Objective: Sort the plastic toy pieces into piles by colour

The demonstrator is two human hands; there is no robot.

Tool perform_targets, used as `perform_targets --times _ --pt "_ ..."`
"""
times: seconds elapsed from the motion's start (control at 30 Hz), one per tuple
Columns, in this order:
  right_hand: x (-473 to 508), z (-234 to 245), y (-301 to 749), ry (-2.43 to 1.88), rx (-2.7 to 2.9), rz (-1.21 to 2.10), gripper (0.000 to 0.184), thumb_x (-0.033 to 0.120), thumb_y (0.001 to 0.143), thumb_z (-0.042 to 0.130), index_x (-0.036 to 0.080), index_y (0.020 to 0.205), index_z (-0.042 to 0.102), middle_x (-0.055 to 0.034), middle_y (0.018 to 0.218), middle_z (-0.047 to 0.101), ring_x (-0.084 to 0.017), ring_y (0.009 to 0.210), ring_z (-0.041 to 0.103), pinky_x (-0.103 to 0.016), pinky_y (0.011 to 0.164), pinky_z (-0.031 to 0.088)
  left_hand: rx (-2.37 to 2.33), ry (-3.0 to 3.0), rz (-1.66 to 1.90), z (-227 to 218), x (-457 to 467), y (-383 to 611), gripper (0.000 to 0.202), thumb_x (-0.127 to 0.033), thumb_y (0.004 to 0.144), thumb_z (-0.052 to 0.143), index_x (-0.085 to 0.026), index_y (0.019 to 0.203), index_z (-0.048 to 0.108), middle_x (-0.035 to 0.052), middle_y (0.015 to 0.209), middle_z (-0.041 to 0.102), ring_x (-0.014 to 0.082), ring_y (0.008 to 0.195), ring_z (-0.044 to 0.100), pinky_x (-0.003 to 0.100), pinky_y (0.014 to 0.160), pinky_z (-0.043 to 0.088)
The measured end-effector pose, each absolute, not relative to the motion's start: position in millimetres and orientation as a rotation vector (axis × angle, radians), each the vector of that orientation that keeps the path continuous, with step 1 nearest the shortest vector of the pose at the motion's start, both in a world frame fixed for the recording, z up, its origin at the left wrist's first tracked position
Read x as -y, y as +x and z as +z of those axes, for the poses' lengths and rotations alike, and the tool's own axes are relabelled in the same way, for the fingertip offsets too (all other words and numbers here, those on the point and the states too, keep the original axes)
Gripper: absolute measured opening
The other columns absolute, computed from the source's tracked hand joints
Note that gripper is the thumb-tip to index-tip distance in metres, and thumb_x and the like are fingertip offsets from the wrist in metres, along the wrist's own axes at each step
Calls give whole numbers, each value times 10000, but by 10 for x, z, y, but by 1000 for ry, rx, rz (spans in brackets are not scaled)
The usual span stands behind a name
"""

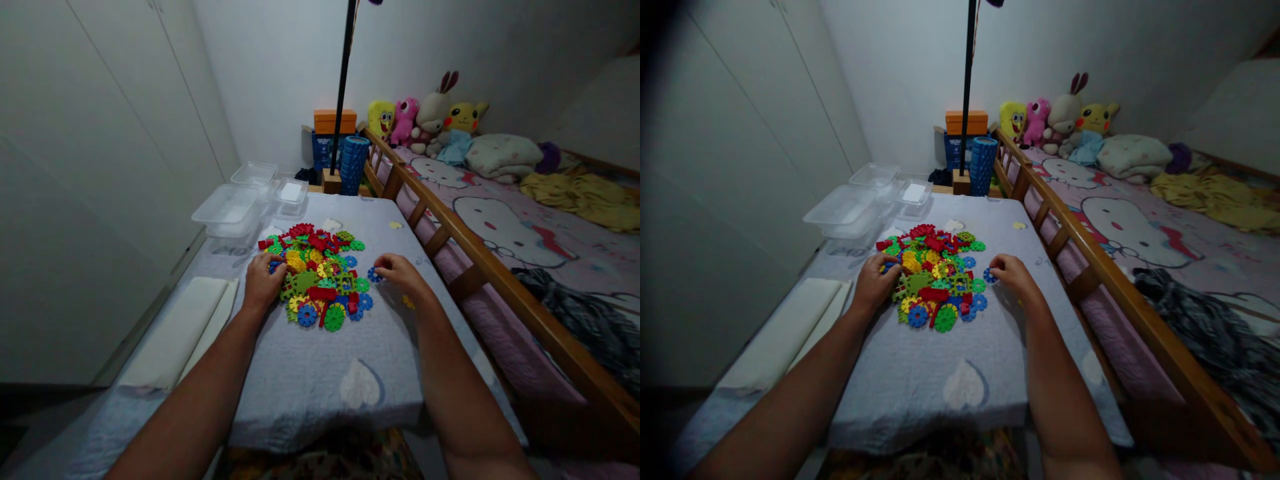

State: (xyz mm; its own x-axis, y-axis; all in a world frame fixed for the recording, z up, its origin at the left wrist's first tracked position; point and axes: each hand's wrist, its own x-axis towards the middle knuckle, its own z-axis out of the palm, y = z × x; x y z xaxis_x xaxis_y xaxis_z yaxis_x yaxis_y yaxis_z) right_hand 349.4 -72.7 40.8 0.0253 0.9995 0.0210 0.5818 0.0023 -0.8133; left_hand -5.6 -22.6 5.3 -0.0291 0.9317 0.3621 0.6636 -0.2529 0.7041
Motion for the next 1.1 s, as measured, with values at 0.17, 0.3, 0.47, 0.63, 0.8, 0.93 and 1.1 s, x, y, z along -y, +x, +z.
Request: perform_targets --times 0.17,0.3,0.47,0.63,0.8,0.93,1.1 --pt "496 420 3917 -1733 1343 652 138 294 629 682 186 701 636 -7 670 642 -153 646 566 -273 625 440 -1689 1930 1160 50 225 -57 204 -369 795 555 -220 871 671 82 1017 692 273 1069 627 434 1031 465" --pt "383 285 4145 -1825 1138 591 161 301 618 709 194 678 605 -5 633 612 -139 579 516 -265 550 400 -1685 1931 1157 56 227 -53 188 -360 787 558 -227 861 669 75 1009 694 269 1064 630 425 1025 469" --pt "306 127 4237 -1882 1102 467 110 252 607 682 207 635 586 0 578 579 -142 548 498 -273 535 380 -1679 1933 1167 63 228 -51 196 -364 786 548 -223 855 666 76 995 686 271 1060 629 423 1022 470" --pt "265 83 4244 -1953 1173 333 71 209 583 651 212 600 582 2 584 585 -160 586 523 -279 564 389 -1672 1931 1164 61 227 -52 185 -360 783 551 -229 852 661 67 981 677 268 1060 630 417 1027 471" --pt "303 162 4196 -1932 1135 337 46 194 593 627 210 618 591 -5 631 602 -166 623 540 -284 598 412 -1664 1929 1165 54 219 -52 196 -370 782 549 -223 844 664 75 988 683 275 1059 631 430 1026 471" --pt "382 302 4037 -1798 1079 388 76 243 646 630 199 707 630 -21 692 640 -174 668 574 -284 621 446 -1678 1914 1148 70 226 -43 187 -364 778 564 -224 842 669 74 995 694 273 1045 633 433 1018 474" --pt "569 435 3579 -1662 1434 687 161 305 705 646 183 801 690 -21 748 692 -171 691 601 -279 651 468 -1687 1915 1149 82 233 -39 170 -355 773 574 -230 842 668 63 986 692 266 1046 634 423 1025 474"
